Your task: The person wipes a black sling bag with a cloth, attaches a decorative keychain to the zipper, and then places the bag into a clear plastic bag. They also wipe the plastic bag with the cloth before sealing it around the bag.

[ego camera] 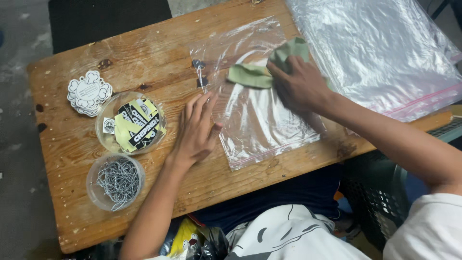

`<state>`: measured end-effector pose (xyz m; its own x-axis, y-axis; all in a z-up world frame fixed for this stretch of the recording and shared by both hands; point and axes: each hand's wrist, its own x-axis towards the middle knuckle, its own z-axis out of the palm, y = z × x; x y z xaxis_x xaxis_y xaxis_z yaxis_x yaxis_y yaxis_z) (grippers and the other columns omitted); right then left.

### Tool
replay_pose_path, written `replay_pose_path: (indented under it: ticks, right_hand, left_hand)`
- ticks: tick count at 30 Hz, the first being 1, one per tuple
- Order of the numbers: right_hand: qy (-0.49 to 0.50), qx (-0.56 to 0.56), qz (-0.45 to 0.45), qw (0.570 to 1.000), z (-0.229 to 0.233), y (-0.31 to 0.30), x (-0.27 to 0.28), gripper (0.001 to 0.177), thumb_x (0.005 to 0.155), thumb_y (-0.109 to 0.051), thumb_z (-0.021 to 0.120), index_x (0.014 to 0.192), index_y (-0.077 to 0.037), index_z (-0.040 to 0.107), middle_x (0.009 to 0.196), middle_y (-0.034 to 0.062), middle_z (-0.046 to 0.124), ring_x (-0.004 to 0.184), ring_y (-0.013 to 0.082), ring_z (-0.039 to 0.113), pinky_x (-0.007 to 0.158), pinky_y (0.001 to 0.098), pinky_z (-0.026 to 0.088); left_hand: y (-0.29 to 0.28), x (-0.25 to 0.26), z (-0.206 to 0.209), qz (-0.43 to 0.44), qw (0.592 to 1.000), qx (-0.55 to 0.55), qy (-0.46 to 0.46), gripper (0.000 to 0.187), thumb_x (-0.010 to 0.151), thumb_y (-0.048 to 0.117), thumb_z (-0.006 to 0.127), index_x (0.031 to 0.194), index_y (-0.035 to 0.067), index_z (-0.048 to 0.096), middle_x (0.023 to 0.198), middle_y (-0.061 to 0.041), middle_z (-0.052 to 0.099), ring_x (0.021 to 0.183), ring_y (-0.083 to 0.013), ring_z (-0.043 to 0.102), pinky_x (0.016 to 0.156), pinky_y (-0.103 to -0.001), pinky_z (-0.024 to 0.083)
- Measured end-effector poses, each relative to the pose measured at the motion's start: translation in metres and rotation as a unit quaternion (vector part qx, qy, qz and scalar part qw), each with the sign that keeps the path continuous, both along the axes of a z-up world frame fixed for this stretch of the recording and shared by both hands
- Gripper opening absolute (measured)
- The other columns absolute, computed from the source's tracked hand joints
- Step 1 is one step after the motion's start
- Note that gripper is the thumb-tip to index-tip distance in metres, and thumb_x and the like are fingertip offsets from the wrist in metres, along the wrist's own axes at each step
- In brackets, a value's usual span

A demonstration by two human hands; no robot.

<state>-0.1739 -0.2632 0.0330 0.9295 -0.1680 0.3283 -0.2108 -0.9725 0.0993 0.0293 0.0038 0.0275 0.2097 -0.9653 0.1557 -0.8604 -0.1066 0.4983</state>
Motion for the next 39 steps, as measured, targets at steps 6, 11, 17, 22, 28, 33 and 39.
replay_pose_path:
  ticks: [6, 11, 17, 22, 28, 33, 39]
  right_hand:
    - [-0.023, 0.126, 0.109, 0.986, 0.024, 0.093, 0.025, 0.045, 0.097, -0.024, 0.051, 0.138, -0.006, 0.056, 0.096, 0.0204, 0.050, 0.078, 0.0406, 0.055, 0.061, 0.0470, 0.046]
    - [0.008, 0.170, 0.288, 0.942, 0.009, 0.157, -0.011, 0.035, 0.095, -0.021, 0.053, 0.124, -0.004, 0.061, 0.094, 0.0159, 0.049, 0.078, 0.0353, 0.053, 0.066, 0.0430, 0.045]
    - [0.015, 0.157, 0.277, 0.948, 0.022, 0.123, 0.023, 0.043, 0.091, -0.018, 0.057, 0.133, -0.006, 0.059, 0.094, 0.0165, 0.051, 0.082, 0.0366, 0.055, 0.066, 0.0439, 0.047]
    - [-0.039, 0.050, 0.190, 0.980, 0.003, 0.091, 0.069, 0.058, 0.088, -0.025, 0.062, 0.144, -0.012, 0.055, 0.096, 0.0132, 0.049, 0.083, 0.0336, 0.054, 0.067, 0.0408, 0.046]
    - [0.030, 0.175, 0.335, 0.925, -0.003, 0.125, 0.048, 0.044, 0.094, -0.031, 0.052, 0.133, -0.013, 0.063, 0.093, 0.0121, 0.048, 0.082, 0.0323, 0.049, 0.067, 0.0401, 0.044]
    - [0.000, 0.137, 0.400, 0.906, -0.005, 0.106, 0.067, 0.035, 0.099, -0.041, 0.047, 0.111, -0.013, 0.065, 0.097, 0.0100, 0.048, 0.090, 0.0329, 0.053, 0.072, 0.0441, 0.040]
    - [-0.011, 0.147, 0.319, 0.936, 0.000, 0.048, 0.159, 0.041, 0.100, -0.037, 0.049, 0.130, -0.012, 0.063, 0.103, 0.0188, 0.048, 0.097, 0.0446, 0.053, 0.076, 0.0509, 0.045]
  left_hand:
    - [0.004, 0.001, 0.004, 0.013, 0.998, -0.028, 0.055, 0.092, 0.096, 0.069, 0.004, 0.155, 0.004, 0.030, 0.145, -0.022, 0.043, 0.141, -0.0398, 0.035, 0.113, -0.054, 0.029]
    - [0.004, -0.001, 0.012, 0.013, 0.995, -0.058, 0.078, 0.090, 0.097, 0.067, 0.008, 0.155, 0.001, 0.029, 0.143, -0.025, 0.046, 0.138, -0.0428, 0.038, 0.111, -0.056, 0.031]
    - [0.004, 0.000, 0.015, 0.009, 0.991, -0.057, 0.119, 0.097, 0.094, 0.073, 0.005, 0.157, 0.002, 0.024, 0.143, -0.026, 0.046, 0.139, -0.0430, 0.037, 0.112, -0.056, 0.028]
    - [0.003, 0.002, 0.007, -0.002, 0.991, -0.063, 0.118, 0.099, 0.094, 0.076, 0.009, 0.158, 0.001, 0.022, 0.145, -0.028, 0.045, 0.140, -0.0426, 0.036, 0.113, -0.056, 0.029]
    - [0.012, 0.003, 0.029, -0.059, 0.996, 0.029, 0.058, 0.137, 0.066, 0.092, 0.057, 0.162, 0.009, 0.003, 0.163, -0.024, 0.020, 0.150, -0.0450, 0.020, 0.123, -0.057, 0.018]
    - [0.016, -0.008, 0.041, -0.075, 0.994, 0.074, 0.013, 0.156, 0.053, 0.085, 0.078, 0.160, 0.004, -0.002, 0.162, -0.038, -0.004, 0.149, -0.0586, 0.005, 0.122, -0.066, 0.012]
    - [0.016, -0.016, 0.019, -0.057, 0.995, 0.057, -0.052, 0.160, 0.052, 0.090, 0.074, 0.159, 0.007, -0.011, 0.160, -0.039, -0.015, 0.149, -0.0591, -0.009, 0.123, -0.064, 0.002]
